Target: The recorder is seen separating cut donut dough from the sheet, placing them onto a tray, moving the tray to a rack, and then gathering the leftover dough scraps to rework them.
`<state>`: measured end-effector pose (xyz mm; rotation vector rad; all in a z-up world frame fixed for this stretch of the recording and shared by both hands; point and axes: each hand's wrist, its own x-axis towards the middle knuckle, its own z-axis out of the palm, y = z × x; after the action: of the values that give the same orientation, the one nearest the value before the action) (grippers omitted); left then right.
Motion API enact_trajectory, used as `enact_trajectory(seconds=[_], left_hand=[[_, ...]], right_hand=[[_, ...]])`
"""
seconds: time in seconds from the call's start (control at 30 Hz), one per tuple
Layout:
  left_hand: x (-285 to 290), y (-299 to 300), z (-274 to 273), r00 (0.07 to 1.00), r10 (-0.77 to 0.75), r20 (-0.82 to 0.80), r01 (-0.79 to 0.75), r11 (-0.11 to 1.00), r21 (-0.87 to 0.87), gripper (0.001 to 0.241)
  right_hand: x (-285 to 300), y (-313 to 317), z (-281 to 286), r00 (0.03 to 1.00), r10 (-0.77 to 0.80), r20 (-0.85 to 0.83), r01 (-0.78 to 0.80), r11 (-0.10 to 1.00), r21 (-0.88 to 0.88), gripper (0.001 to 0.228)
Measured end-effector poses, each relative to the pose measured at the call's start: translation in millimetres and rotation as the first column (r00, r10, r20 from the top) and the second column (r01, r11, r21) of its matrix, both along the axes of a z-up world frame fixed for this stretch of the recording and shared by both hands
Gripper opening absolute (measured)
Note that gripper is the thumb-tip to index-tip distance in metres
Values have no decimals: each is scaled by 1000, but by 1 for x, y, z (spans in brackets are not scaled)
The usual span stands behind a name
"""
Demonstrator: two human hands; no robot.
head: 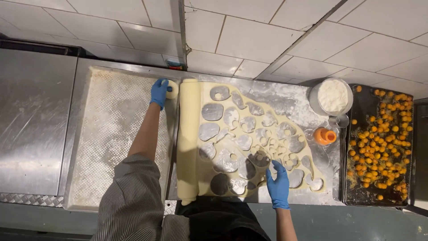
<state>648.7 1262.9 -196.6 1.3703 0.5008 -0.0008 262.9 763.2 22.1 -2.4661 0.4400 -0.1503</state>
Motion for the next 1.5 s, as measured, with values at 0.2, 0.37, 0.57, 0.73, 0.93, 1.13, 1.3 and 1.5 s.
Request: enact_trajectory(seconds=[0.2,0.37,0.57,0.73,0.93,1.13,1.3,1.5], left_hand=[[-15,12,33,947,-230,224,37,771,635,33],[-33,-12,103,936,-347,59,113,455,883,32],[-54,-114,166,714,-658,238,6,347,938,53],[-39,-169,159,660,-727,-186,142,-123,982,85],[-29,-201,134,593,-616,-519,173,-532,829,63],[-9,-217,63,653,-602,-459,107,-527,843,37],[-16,-208,107,746,-565,-353,122,-405,906,42],[-111,-174,154,513,-824,-240,110,-215,971,43]], right_hand=[[88,50,19,969,225,102,-229,973,25,42],[201,105,12,900,420,112,-421,907,-14,51],[327,173,-23,765,637,95,-616,767,-180,89],[361,194,-93,772,635,-27,-595,706,-383,78],[361,163,-133,772,601,-208,-624,654,-427,22],[286,101,-52,356,920,167,-929,368,-47,15],[215,117,-18,431,897,98,-890,441,-120,42],[188,173,-76,587,809,-40,-790,561,-247,92]])
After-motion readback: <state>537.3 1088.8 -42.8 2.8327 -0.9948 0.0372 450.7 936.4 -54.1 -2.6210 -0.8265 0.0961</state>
